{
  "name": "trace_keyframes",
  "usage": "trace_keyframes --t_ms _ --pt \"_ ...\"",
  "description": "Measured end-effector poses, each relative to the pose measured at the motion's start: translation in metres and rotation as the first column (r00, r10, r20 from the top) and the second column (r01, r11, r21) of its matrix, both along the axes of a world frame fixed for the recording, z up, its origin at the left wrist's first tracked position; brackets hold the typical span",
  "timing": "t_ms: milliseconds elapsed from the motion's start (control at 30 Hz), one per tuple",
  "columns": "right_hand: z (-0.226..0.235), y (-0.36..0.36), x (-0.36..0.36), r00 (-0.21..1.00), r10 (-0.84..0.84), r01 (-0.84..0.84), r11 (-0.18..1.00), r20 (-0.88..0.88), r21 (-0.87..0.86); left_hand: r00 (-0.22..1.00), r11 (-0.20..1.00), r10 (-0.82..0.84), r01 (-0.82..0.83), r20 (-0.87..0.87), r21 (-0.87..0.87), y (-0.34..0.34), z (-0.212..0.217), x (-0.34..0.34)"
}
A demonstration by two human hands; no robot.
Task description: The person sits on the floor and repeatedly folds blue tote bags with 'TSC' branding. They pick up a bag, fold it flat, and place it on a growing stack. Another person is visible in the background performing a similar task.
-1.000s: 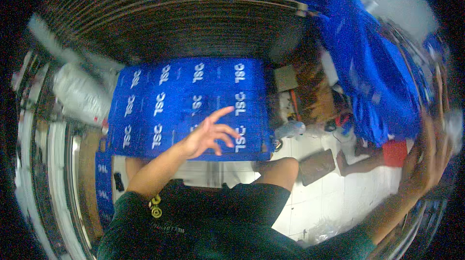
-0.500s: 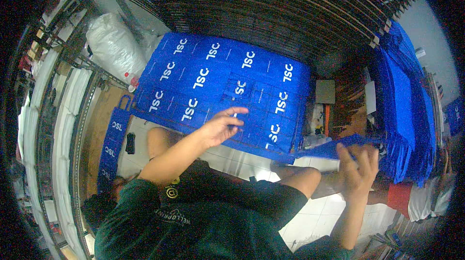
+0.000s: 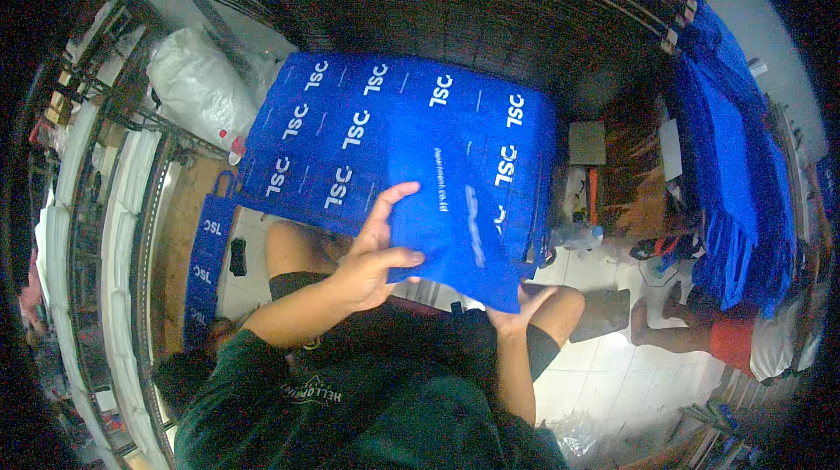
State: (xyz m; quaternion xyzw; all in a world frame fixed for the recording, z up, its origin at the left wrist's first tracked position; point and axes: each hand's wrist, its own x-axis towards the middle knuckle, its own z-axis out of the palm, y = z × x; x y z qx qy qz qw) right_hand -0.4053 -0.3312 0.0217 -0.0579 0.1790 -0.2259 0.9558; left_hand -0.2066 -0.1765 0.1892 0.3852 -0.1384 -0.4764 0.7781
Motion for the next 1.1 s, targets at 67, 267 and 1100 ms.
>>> trace_keyframes --t_ms 67,267,1100 --pt "0.005 -0.010 0.013 0.997 0.065 -0.061 0.996 -0.050 0.070 0.999 0.999 -0.033 0.034 -0.011 0.039 0.020 -0.001 0.004" --pt "-0.032 -0.040 0.021 0.847 0.235 -0.320 0.942 -0.476 -0.104 0.975 0.949 0.099 -0.153 0.200 0.277 0.058 -0.034 0.039" --pt "-0.155 -0.180 0.225 0.603 -0.160 -0.098 0.957 -0.782 -0.271 0.712 0.612 -0.053 -0.531 0.700 0.587 -0.026 -0.321 0.281"
